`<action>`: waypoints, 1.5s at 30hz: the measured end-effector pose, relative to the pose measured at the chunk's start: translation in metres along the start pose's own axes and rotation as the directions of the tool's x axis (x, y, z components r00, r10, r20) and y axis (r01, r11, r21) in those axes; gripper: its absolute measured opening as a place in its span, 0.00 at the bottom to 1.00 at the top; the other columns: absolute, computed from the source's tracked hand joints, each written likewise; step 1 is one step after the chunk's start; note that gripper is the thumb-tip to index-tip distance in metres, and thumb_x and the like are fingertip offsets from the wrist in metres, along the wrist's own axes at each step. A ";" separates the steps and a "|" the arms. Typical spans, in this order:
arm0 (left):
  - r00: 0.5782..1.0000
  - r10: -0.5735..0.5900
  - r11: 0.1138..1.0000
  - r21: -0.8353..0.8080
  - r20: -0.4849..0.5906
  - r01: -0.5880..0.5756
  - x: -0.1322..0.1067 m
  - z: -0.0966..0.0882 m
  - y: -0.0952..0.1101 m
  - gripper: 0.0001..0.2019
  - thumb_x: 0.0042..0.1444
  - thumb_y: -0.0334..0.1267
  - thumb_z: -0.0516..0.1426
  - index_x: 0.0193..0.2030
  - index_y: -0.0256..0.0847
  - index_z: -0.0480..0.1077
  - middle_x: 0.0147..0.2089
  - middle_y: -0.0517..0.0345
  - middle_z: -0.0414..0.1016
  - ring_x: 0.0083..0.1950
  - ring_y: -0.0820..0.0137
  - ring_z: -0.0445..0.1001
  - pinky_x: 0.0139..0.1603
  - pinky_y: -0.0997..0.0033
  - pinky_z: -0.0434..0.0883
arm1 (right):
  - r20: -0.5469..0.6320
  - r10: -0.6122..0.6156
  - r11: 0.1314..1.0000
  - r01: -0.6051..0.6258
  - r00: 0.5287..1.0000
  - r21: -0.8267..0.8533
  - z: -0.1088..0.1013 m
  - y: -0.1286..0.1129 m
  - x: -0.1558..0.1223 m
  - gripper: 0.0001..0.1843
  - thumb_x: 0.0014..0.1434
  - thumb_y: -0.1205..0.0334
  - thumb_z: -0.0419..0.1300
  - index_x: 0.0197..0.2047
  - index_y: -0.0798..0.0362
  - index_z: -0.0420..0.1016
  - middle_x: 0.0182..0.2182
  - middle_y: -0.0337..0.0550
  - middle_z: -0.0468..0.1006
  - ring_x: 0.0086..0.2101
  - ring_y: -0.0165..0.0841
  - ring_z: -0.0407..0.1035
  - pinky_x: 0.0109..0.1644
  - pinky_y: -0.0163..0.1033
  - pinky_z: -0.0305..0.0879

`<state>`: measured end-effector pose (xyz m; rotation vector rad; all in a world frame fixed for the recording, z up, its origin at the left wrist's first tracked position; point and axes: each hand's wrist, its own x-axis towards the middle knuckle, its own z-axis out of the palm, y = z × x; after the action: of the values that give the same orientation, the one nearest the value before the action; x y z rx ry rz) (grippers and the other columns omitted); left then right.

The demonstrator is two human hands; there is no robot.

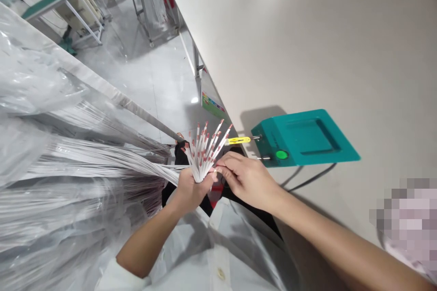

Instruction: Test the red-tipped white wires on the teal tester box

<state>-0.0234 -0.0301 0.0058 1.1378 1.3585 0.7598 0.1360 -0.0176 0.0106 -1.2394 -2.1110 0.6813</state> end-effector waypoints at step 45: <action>0.999 0.031 0.999 -0.013 -0.010 -0.031 0.057 0.020 0.018 0.18 0.45 0.35 0.62 0.45 0.35 0.74 0.27 0.57 0.77 0.32 0.68 0.74 0.38 0.69 0.70 | 0.274 -0.009 0.679 0.207 0.962 -0.704 -0.069 0.037 0.045 0.06 0.53 0.61 0.60 0.31 0.54 0.73 0.29 0.48 0.78 0.39 0.45 0.71 0.55 0.66 0.48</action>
<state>0.0065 0.0251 -0.0001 1.1487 1.3448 0.7960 0.1893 0.0475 0.0433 -1.4477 -2.7848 -0.1289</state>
